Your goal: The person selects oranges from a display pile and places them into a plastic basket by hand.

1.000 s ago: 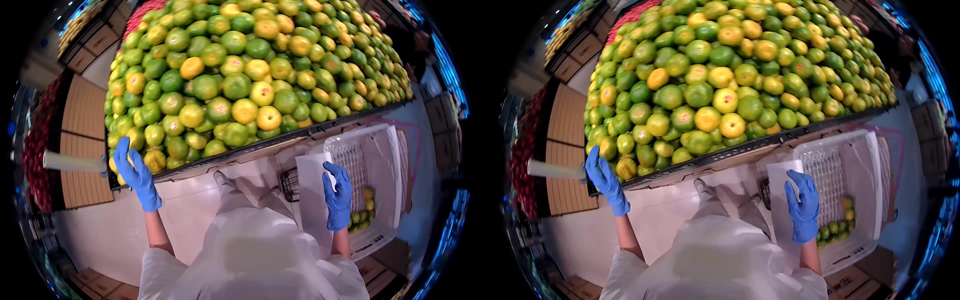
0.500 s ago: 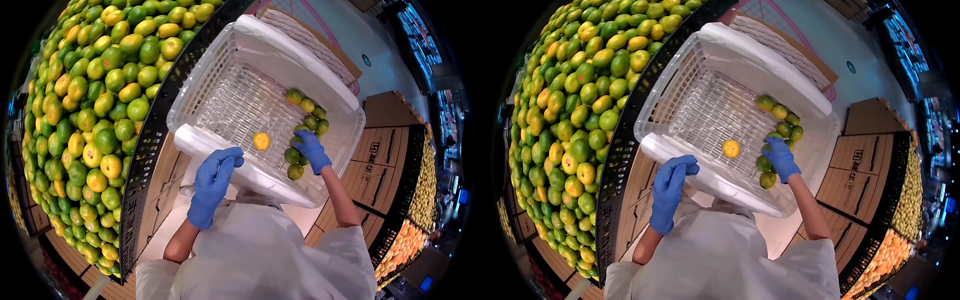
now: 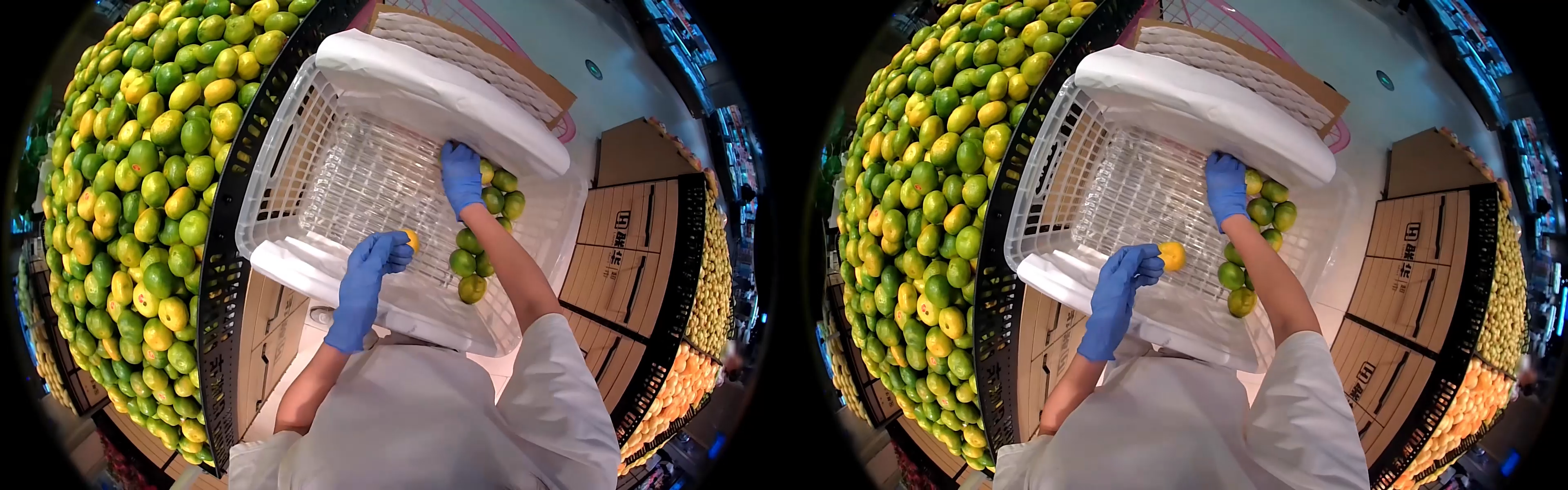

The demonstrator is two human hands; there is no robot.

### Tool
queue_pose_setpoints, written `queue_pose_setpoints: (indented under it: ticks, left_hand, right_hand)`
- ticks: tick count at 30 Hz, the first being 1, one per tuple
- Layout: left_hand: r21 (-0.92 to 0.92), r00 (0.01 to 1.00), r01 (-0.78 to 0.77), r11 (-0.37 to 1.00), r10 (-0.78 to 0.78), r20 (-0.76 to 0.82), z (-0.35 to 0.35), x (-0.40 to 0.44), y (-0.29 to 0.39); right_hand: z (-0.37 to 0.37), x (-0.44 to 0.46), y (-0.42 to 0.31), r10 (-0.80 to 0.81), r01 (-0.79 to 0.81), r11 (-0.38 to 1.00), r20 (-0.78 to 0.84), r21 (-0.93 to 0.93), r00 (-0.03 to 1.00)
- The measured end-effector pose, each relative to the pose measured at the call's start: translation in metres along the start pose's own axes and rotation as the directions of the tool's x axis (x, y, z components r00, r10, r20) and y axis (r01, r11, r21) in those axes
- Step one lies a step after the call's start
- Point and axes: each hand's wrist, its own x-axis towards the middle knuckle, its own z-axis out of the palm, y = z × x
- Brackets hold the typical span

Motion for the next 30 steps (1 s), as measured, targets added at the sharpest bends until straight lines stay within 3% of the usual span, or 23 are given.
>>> queue_pose_setpoints:
  ticks: [1, 2, 3, 4, 5, 6, 8, 9, 10, 12, 13, 14, 15, 17, 18, 20, 22, 24, 26, 30]
  left_hand:
    - [-0.035, 0.998, 0.062, 0.997, -0.062, 0.013, -0.003, 0.002, 0.0]
    - [-0.025, 0.998, 0.061, 0.998, -0.061, 0.014, -0.001, 0.003, -0.002]
    - [-0.182, 1.0, 0.014, 0.983, -0.015, -0.001, 0.005, 0.003, -0.005]
    - [-0.338, 0.999, -0.031, 0.941, 0.026, -0.021, 0.009, 0.003, -0.006]
    - [-0.34, 1.0, -0.028, 0.94, 0.025, -0.014, 0.011, 0.006, -0.003]
    - [-0.43, 0.998, 0.055, 0.901, -0.064, -0.006, 0.016, 0.009, 0.001]
    - [-0.516, 0.987, 0.146, 0.844, -0.161, 0.017, 0.017, 0.014, -0.002]
    - [-0.575, 0.984, 0.173, 0.8, -0.17, 0.06, 0.015, 0.02, -0.003]
    - [-0.629, 0.979, 0.201, 0.751, -0.176, 0.103, 0.012, 0.025, -0.005]
    - [-0.647, 0.971, 0.229, 0.728, -0.214, 0.104, 0.012, 0.023, -0.003]
    - [-0.67, 0.966, 0.246, 0.7, -0.235, 0.109, 0.013, 0.02, 0.001]
    - [-0.692, 0.96, 0.262, 0.672, -0.258, 0.112, 0.012, 0.017, 0.003]
    - [-0.691, 0.96, 0.258, 0.675, -0.258, 0.106, 0.011, 0.014, 0.003]
    - [-0.723, 0.946, 0.295, 0.625, -0.297, 0.129, 0.009, 0.01, 0.004]
    - [-0.721, 0.948, 0.29, 0.629, -0.294, 0.125, 0.008, 0.008, 0.007]
    - [-0.698, 0.918, 0.372, 0.612, -0.355, 0.178, 0.007, 0.001, 0.011]
    - [-0.655, 0.92, 0.363, 0.662, -0.366, 0.14, 0.003, 0.0, 0.008]
    - [-0.667, 0.91, 0.413, 0.62, -0.257, 0.325, -0.002, 0.004, 0.002]
    - [-0.644, 0.907, 0.414, 0.643, -0.235, 0.349, 0.001, 0.002, 0.008]
    - [-0.606, 0.886, 0.456, 0.652, -0.265, 0.381, 0.009, 0.007, 0.007]
  right_hand:
    - [-0.022, -0.002, -0.002, 0.001, -0.001, 1.0, -0.005, 0.008, 1.0]
    - [-0.045, -0.012, 0.0, 0.036, -0.049, 0.953, 0.047, 0.3, 0.998]
    - [-0.069, -0.023, -0.001, 0.056, -0.105, 0.822, 0.103, 0.56, 0.993]
    - [-0.08, -0.037, -0.004, 0.027, -0.062, 0.695, 0.061, 0.716, 0.998]
    - [-0.09, -0.049, -0.006, 0.002, -0.012, 0.545, 0.013, 0.839, 1.0]
    - [-0.111, -0.058, -0.005, 0.001, -0.012, 0.553, 0.014, 0.833, 1.0]
    - [-0.152, -0.07, -0.003, -0.322, -0.139, 0.196, 0.198, 0.971, 0.926]
    - [-0.155, -0.068, -0.001, -0.256, -0.241, 0.199, 0.287, 0.95, 0.923]
    - [-0.153, -0.063, 0.005, -0.249, -0.238, 0.201, 0.285, 0.95, 0.926]
    - [-0.138, -0.045, 0.025, 0.017, -0.275, 0.327, 0.286, 0.904, 0.958]
    - [-0.119, -0.039, 0.033, 0.039, -0.103, 0.726, 0.109, 0.68, 0.993]
    - [-0.094, -0.035, 0.038, -0.023, 0.039, 0.96, -0.06, 0.278, 0.998]
    - [-0.071, -0.031, 0.041, -0.025, 0.041, 0.958, -0.061, 0.285, 0.998]
    - [-0.03, -0.022, 0.043, -0.106, 0.105, 0.992, -0.009, -0.067, 0.994]
    - [-0.018, -0.023, 0.038, -0.106, 0.105, 0.993, -0.013, -0.062, 0.994]
    - [-0.004, -0.027, 0.028, -0.051, -0.035, 0.928, -0.221, -0.371, 0.974]
    - [-0.011, -0.027, 0.032, -0.081, 0.035, 0.962, -0.157, -0.272, 0.984]
    - [-0.026, -0.029, 0.042, -0.116, 0.098, 0.98, -0.098, -0.173, 0.988]
    - [-0.054, -0.037, 0.047, -0.168, 0.183, 0.971, -0.105, 0.152, 0.98]
    - [-0.073, -0.053, 0.044, -0.162, 0.184, 0.944, -0.104, 0.275, 0.981]
